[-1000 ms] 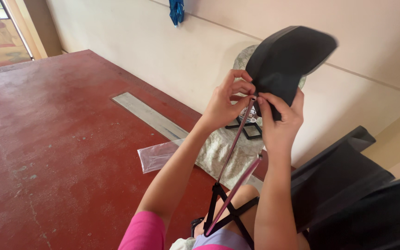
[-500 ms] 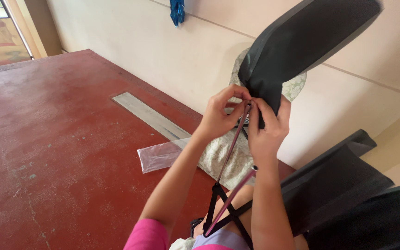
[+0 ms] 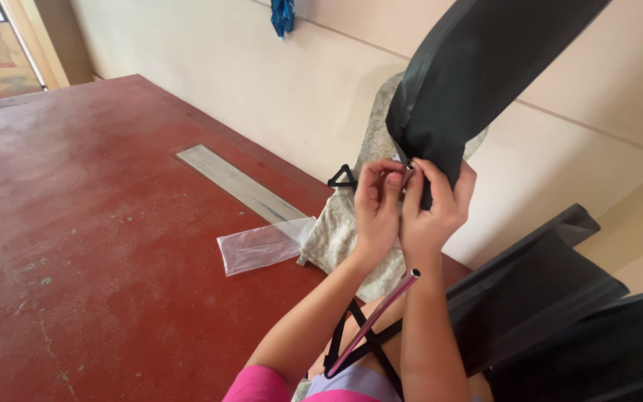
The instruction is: The person assembles a metal frame structure by attaching black fabric panels to the metal poles. They slide the fabric sleeves over the poles and secure them using small metal clips or fasteners.
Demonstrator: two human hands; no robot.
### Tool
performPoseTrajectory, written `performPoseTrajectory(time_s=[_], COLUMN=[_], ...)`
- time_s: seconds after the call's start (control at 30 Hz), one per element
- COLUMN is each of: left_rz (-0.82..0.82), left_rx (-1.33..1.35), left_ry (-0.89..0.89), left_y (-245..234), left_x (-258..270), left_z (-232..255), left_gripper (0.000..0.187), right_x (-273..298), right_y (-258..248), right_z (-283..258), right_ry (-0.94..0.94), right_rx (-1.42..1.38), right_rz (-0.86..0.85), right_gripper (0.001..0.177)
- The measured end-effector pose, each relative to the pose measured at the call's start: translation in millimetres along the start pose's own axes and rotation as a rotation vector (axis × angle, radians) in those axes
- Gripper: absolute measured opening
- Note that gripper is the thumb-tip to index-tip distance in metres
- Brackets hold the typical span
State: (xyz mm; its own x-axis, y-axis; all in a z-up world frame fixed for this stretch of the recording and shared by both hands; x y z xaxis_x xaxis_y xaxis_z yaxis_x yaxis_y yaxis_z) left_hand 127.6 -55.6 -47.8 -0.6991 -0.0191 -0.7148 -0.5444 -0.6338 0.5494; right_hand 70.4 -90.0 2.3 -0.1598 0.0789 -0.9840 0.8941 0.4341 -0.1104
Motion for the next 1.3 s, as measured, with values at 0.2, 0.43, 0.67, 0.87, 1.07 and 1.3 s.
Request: performPoseTrajectory(time_s=[0.2, 0.43, 0.67, 0.87, 1.07, 1.3], left_rz=[-0.1, -0.13, -0.131, -0.124, -0.139, -0.136], left_rx=[0.066, 0.019, 0.061, 0.042, -0.017, -0.043], left_ry=[-0.043, -0.025, -0.053, -0.077, -0.085, -0.095], left_y=[16, 28, 30, 32, 28, 25], left_x=[0, 1, 1, -1, -2, -6], left_z=[5, 4, 4, 8, 16, 15], left_gripper=[0.024, 0.019, 0.019, 0.02, 0.019, 0.019], right_x=[-1, -3, -4, -1, 0, 0], right_y=[-13, -26, -27, -28, -30, -27], right_z=[14, 23, 30, 34, 29, 27], right_ry=[-0.002, 0.004, 0.009, -0.033, -0.055, -0.064], right_rx=[0.047, 0.013, 0.036, 0.102, 0.097, 0.102], right_rz=[0.065, 0.077, 0.061, 0.069, 0.064, 0.058], right_gripper=[0.013, 0.011, 0.015, 0.016, 0.015, 0.012])
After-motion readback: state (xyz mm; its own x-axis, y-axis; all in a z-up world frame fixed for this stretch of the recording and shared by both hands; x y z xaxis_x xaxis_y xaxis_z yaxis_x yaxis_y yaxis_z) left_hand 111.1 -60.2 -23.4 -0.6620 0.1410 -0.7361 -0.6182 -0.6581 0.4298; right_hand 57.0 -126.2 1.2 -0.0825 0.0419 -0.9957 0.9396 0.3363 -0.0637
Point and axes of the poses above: each hand's wrist, its own x-axis away from the middle knuckle, its own y-axis out of the palm, z = x × y, the point moved 1 cm from there along -x, towards the middle knuckle, and after that the axes turned 7 degrees about -z, right-handed, at the moved point
